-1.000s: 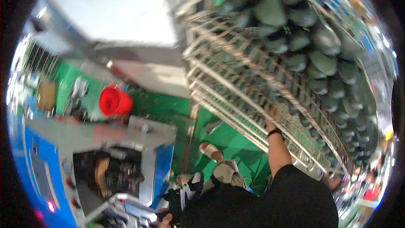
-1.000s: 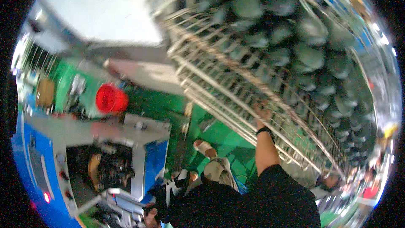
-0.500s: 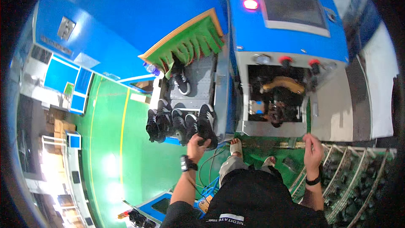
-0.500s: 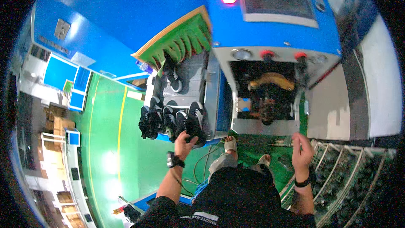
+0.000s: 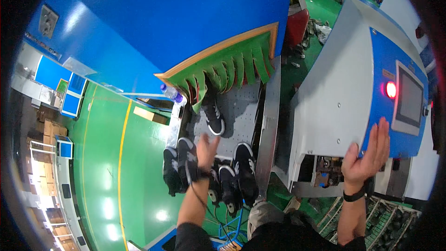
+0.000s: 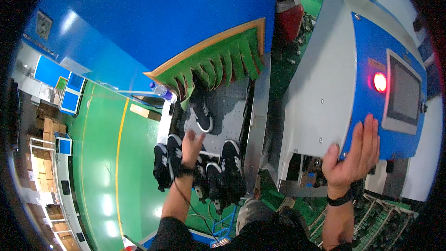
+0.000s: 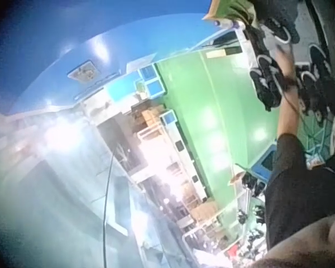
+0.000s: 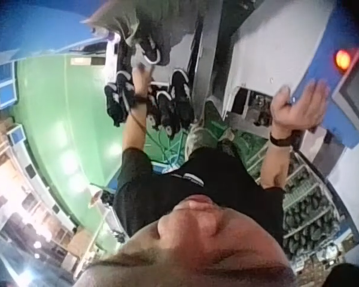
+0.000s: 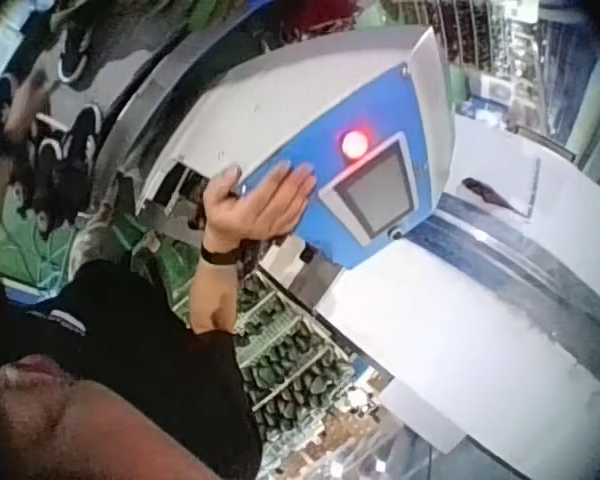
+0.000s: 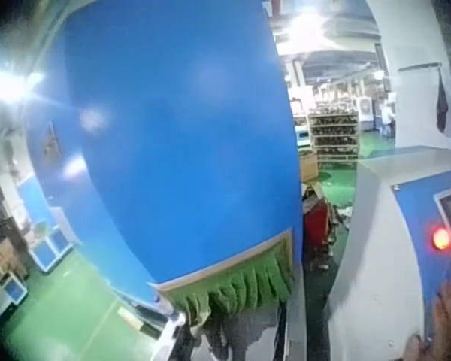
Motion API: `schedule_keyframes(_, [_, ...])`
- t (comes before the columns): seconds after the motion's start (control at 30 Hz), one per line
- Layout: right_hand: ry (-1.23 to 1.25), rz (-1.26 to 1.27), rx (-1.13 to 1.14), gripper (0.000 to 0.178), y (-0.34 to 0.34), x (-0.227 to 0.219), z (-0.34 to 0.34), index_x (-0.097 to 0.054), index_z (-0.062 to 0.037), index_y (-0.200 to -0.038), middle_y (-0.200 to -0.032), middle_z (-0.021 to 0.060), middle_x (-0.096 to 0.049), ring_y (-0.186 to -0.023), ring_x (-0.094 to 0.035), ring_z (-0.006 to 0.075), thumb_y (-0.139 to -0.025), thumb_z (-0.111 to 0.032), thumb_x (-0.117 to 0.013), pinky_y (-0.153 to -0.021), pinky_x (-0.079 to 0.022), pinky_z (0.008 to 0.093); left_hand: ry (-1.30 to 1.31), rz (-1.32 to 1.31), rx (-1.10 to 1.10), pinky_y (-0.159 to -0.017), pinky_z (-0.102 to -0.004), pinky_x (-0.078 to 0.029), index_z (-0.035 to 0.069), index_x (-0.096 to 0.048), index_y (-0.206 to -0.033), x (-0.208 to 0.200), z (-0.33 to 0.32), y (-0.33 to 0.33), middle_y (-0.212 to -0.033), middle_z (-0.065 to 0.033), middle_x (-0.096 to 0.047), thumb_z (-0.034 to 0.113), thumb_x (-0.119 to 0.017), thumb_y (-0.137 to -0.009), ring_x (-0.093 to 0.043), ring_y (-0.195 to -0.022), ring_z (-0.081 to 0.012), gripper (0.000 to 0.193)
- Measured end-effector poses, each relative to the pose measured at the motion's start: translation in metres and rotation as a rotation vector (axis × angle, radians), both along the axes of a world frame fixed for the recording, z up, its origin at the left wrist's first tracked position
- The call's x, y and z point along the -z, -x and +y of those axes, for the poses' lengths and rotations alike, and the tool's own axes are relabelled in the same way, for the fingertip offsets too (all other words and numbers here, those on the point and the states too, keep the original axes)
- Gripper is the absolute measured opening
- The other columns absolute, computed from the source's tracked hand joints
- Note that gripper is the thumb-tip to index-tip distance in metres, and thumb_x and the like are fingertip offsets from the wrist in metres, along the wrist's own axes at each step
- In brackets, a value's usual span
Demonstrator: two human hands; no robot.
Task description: Using a toe-lasting machine to shape and attach shoe uppers to lasts.
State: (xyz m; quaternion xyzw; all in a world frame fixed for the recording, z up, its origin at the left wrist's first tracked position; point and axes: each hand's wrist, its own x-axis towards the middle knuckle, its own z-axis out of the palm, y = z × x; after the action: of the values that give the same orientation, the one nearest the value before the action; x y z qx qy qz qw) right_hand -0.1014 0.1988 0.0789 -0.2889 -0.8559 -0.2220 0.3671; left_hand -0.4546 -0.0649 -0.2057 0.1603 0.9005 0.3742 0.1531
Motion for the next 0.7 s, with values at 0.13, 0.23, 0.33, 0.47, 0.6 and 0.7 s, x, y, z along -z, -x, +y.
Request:
schedule_keyframes(0.13, [0.001, -0.092, 0.041, 0.063, -0.011, 0.006, -0.003, -0.044, 0.0089, -0.141, -0.142, 0.0323, -0.050, -0.133, -0.048, 0.0491, -0.102, -0.039, -0.044, -0.110, -0.035, 0.0578, -0.208, -0.084, 0.075, -0.100, -0.0422, -0.046, -0.007, -0.041, -0.138, 0.076, 0.077, 0.104, -0.127, -0.0235, -0.061, 0.055, -0.088, -0.068, -0.058, -0.120, -0.0369, 0.105])
schedule_keyframes(0.23, [0.141, 0.045, -0.110, 0.066, 0.016, 0.010, -0.016, -0.041, 0.0085, -0.142, -0.142, 0.0362, -0.046, -0.133, -0.046, 0.0504, -0.100, -0.042, -0.044, -0.110, -0.035, 0.0605, -0.510, 0.155, -0.387, -0.097, -0.0449, -0.048, -0.002, -0.047, -0.134, 0.115, -0.052, 0.216, -0.123, -0.0217, -0.064, 0.035, -0.084, -0.073, -0.061, -0.115, -0.0379, 0.079])
schedule_keyframes(0.33, [-0.019, -0.151, 0.113, 0.063, -0.021, 0.010, -0.003, -0.044, 0.0056, -0.141, -0.141, 0.0308, -0.050, -0.131, -0.049, 0.0465, -0.099, -0.041, -0.044, -0.109, -0.035, 0.0576, -0.083, -0.142, -0.244, -0.093, -0.0432, -0.050, -0.005, -0.055, -0.122, 0.051, 0.147, 0.056, -0.114, -0.0160, -0.068, 0.023, -0.078, -0.073, -0.064, -0.101, -0.0368, 0.062])
schedule_keyframes(0.47, [-0.004, 0.005, -0.037, 0.066, 0.011, 0.004, -0.009, -0.042, 0.0028, -0.142, -0.138, 0.0262, -0.053, -0.130, -0.051, 0.0429, -0.094, -0.040, -0.057, -0.110, -0.034, 0.0558, -0.933, -0.791, -0.254, -0.082, -0.0330, -0.050, 0.002, -0.066, -0.106, 0.026, 0.032, 0.071, -0.097, -0.0073, -0.067, 0.026, -0.065, -0.089, -0.064, -0.089, -0.0213, 0.031])
schedule_keyframes(0.6, [0.245, 0.241, -0.324, 0.093, -0.020, 0.029, -0.034, -0.027, 0.0036, -0.149, -0.147, 0.0264, -0.043, -0.139, -0.041, 0.0406, -0.080, -0.033, -0.079, -0.118, -0.022, 0.0574, -0.963, -0.892, -0.125, -0.082, -0.0331, -0.049, 0.005, -0.066, -0.109, -0.082, -0.014, -0.098, -0.100, -0.0061, -0.064, 0.028, -0.065, -0.088, -0.061, -0.084, -0.0180, 0.031])
schedule_keyframes(0.7, [1.105, 0.288, -0.657, 0.120, -0.040, 0.019, -0.094, -0.015, 0.0065, -0.155, -0.153, 0.0284, -0.034, -0.144, -0.034, 0.0382, -0.073, -0.043, -0.088, -0.121, -0.019, 0.0486, -0.577, -0.791, 0.025, -0.094, -0.0362, -0.049, -0.001, -0.051, -0.135, -0.160, -0.031, -0.220, -0.123, -0.0128, -0.061, 0.016, -0.081, -0.078, -0.063, -0.102, -0.0211, 0.066])
